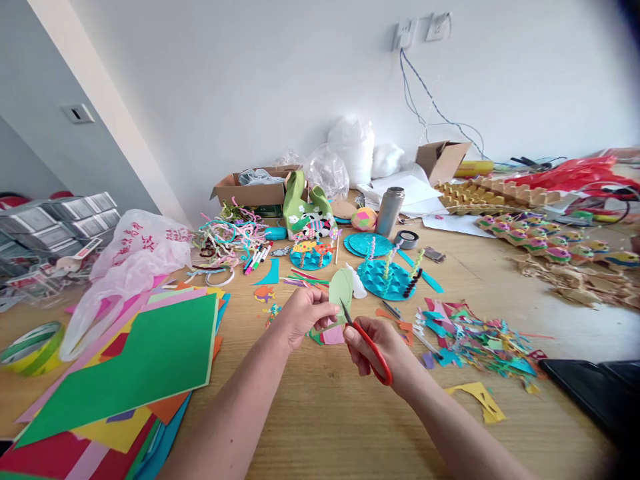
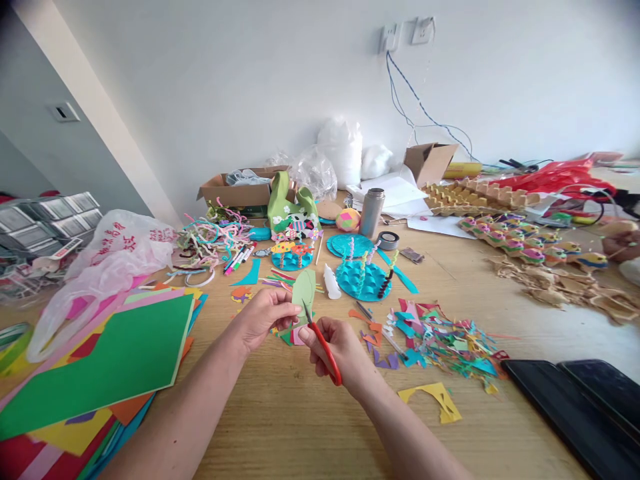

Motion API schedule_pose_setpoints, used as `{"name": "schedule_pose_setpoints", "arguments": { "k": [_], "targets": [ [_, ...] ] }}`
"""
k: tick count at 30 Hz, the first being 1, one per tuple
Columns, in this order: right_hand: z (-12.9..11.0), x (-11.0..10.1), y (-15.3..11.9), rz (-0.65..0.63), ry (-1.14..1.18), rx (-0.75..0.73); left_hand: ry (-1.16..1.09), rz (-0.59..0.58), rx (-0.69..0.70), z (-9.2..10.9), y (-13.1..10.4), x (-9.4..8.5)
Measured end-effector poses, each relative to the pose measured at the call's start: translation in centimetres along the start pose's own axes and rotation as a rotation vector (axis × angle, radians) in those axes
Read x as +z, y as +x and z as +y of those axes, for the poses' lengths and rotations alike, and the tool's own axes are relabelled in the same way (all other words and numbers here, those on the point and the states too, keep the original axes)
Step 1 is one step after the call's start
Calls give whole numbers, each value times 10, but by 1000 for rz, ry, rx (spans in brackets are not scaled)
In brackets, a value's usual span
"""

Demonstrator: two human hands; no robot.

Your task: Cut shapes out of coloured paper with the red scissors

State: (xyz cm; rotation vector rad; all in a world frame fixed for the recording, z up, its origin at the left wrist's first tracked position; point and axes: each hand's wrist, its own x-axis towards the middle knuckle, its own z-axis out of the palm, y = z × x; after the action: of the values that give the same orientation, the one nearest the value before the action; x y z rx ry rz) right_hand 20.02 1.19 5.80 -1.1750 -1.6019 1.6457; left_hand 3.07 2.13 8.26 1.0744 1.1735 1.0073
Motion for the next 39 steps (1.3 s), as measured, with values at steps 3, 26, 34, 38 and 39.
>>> {"name": "schedule_pose_setpoints", "arguments": {
  "k": [3, 26, 34, 38, 39],
  "targets": [
    [-2, 0, -2, -10, -8, -11, 12, -12, 8, 0, -1, 1],
    [-4, 0, -2, -17, 16, -5, 16, -27, -8, 0, -1, 0],
    [-3, 0, -2, -36, 10, -8, 7, 29, 7, 2, -1, 1],
    [-5, 0, -3, -59, 9, -28, 37, 3, 4, 3, -2, 1],
    [-6, 0, -4, -68, 14, -33, 43, 1, 7, 4, -2, 1]
  ]
}}
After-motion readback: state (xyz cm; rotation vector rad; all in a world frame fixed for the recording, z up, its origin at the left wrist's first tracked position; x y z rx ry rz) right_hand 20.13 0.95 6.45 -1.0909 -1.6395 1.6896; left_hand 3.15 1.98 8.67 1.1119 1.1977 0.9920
